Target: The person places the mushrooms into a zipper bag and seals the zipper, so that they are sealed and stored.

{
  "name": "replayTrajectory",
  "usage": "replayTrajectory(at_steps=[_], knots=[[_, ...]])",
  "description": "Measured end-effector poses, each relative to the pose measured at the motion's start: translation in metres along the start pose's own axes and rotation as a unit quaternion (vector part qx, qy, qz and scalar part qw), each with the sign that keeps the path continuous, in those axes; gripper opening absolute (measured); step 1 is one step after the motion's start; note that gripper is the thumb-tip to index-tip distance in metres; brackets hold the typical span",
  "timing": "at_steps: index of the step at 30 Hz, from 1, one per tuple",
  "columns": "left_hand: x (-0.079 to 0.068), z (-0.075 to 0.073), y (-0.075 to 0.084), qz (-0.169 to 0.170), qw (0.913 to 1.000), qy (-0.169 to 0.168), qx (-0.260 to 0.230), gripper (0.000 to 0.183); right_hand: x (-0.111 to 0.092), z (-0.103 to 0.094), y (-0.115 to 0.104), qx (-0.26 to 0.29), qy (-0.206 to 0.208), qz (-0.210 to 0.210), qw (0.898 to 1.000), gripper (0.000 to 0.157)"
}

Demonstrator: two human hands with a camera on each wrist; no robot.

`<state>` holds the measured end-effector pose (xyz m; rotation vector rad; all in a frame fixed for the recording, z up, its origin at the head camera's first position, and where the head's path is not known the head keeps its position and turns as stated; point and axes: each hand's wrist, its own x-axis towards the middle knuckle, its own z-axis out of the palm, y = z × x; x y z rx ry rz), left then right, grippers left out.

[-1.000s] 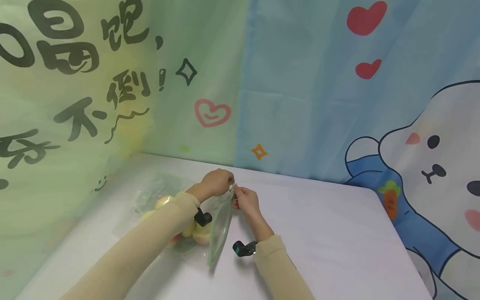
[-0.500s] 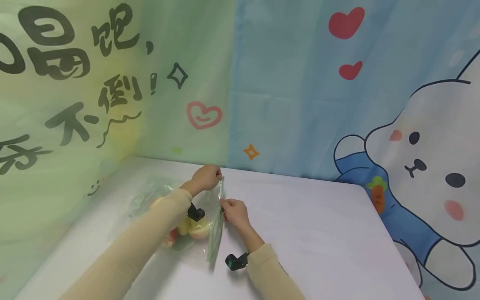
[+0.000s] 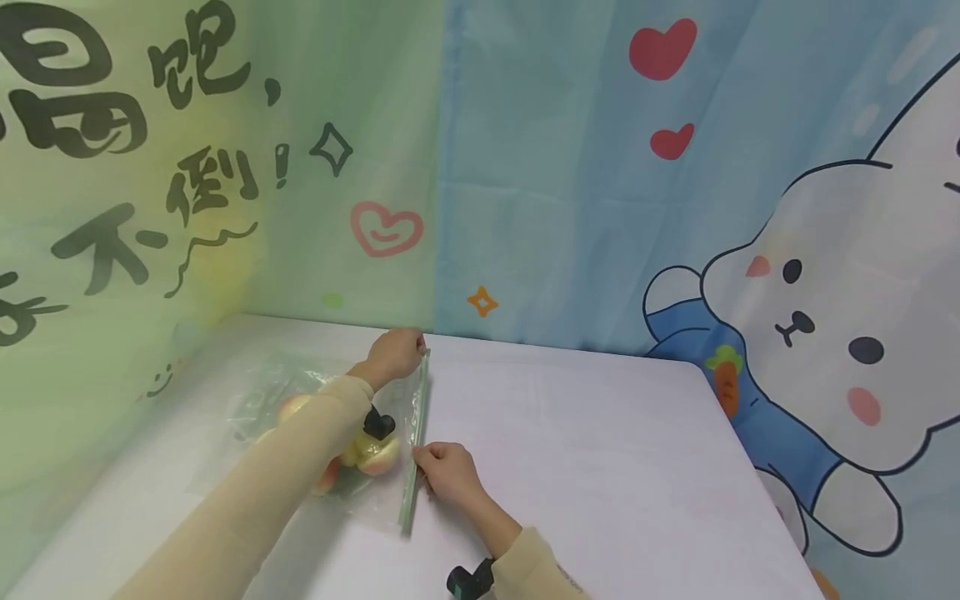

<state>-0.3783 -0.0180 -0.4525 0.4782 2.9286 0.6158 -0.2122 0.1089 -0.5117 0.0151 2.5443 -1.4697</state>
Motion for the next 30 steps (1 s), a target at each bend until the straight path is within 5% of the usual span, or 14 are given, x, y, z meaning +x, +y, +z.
replayTrajectory(at_steps=[10, 16, 25, 30], knots=[[0.003, 0.005, 0.008, 0.020, 0.9990, 0.009, 0.040, 0.016, -0.038, -0.002, 0.004, 0.071, -0.098, 0.019, 0.992, 0.033], [0.001, 0.009, 0.007, -0.008, 0.9993, 0.015, 0.034, 0.016, -0.059, -0.001, 0.010, 0.100, -0.151, 0.034, 0.983, 0.032], [-0.005, 0.008, 0.008, 0.017, 0.9996, 0.001, 0.022, 0.018, -0.063, -0.020, 0.015, -0.002, -0.190, -0.009, 0.982, 0.034], [-0.009, 0.000, 0.012, 0.026, 0.9986, -0.018, 0.042, 0.025, -0.046, -0.055, 0.009, -0.099, -0.142, -0.035, 0.984, 0.033]])
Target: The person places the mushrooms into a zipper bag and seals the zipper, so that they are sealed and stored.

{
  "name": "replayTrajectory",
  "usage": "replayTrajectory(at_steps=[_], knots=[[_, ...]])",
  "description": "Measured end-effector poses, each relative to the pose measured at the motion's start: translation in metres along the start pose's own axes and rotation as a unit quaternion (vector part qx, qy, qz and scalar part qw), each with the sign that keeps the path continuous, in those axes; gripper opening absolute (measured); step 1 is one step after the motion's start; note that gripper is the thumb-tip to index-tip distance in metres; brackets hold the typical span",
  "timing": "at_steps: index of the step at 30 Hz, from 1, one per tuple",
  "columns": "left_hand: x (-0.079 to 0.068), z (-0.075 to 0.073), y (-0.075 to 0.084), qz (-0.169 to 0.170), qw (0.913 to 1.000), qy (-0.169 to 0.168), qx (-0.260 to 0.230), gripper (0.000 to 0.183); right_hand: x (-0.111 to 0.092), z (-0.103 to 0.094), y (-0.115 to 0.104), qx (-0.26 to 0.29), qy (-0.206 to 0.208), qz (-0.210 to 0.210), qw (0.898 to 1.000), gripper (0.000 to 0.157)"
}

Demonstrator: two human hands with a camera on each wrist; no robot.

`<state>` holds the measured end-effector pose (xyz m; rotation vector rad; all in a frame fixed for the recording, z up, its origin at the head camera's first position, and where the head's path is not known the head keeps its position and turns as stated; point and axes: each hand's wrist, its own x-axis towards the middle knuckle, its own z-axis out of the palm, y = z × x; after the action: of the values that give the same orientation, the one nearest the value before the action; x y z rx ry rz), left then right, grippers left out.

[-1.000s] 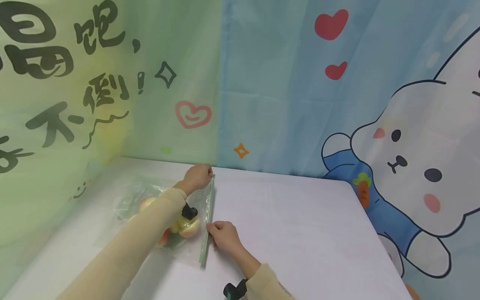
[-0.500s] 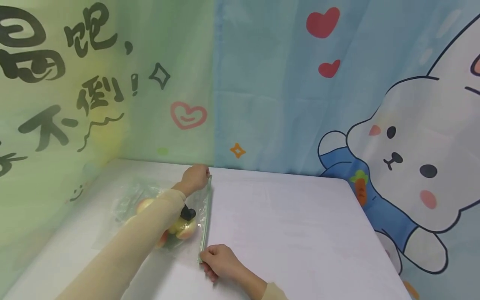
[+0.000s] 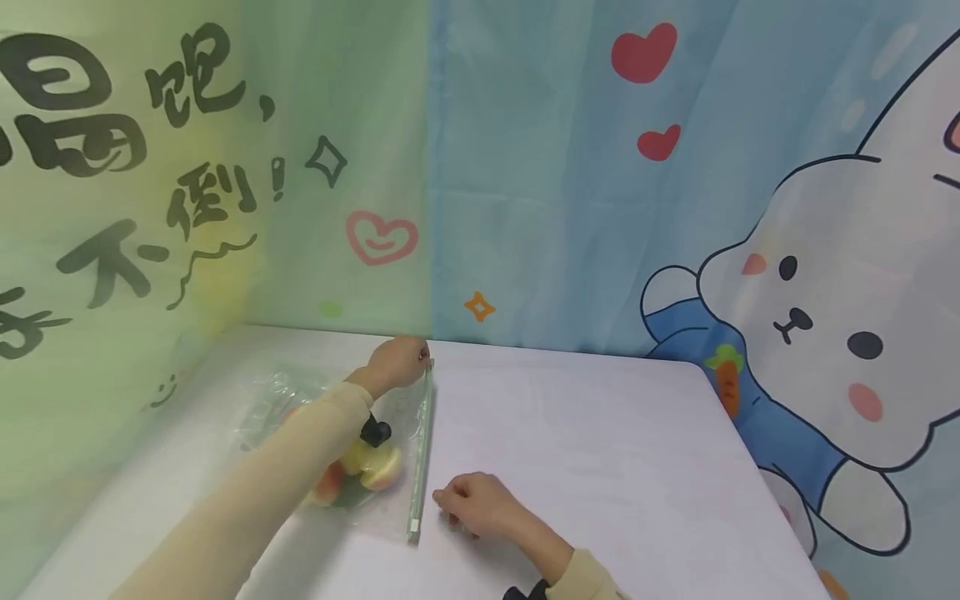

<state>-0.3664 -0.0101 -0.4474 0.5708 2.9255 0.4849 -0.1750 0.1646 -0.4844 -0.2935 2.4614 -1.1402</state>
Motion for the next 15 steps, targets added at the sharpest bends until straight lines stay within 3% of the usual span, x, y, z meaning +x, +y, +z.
replayTrajectory(at_steps=[4, 6, 9, 12, 15], knots=[[-0.004, -0.007, 0.000, 0.014, 0.9993, -0.002, 0.033, 0.035, 0.014, -0.042, -0.006, -0.059, 0.104, 0.002, 0.993, 0.027], [-0.008, -0.011, 0.001, 0.018, 0.9986, 0.006, 0.050, 0.040, 0.021, -0.063, -0.008, -0.097, 0.157, -0.009, 0.983, 0.032], [-0.013, -0.019, 0.007, 0.026, 0.9965, 0.021, 0.077, 0.048, 0.031, -0.091, -0.008, -0.156, 0.222, -0.027, 0.962, 0.052], [-0.018, -0.027, 0.017, 0.013, 0.9932, 0.039, 0.109, 0.061, 0.040, -0.113, -0.008, -0.207, 0.255, -0.023, 0.944, 0.074], [-0.025, -0.034, 0.028, -0.003, 0.9892, 0.064, 0.132, 0.074, 0.048, -0.128, -0.007, -0.259, 0.268, -0.007, 0.928, 0.083]])
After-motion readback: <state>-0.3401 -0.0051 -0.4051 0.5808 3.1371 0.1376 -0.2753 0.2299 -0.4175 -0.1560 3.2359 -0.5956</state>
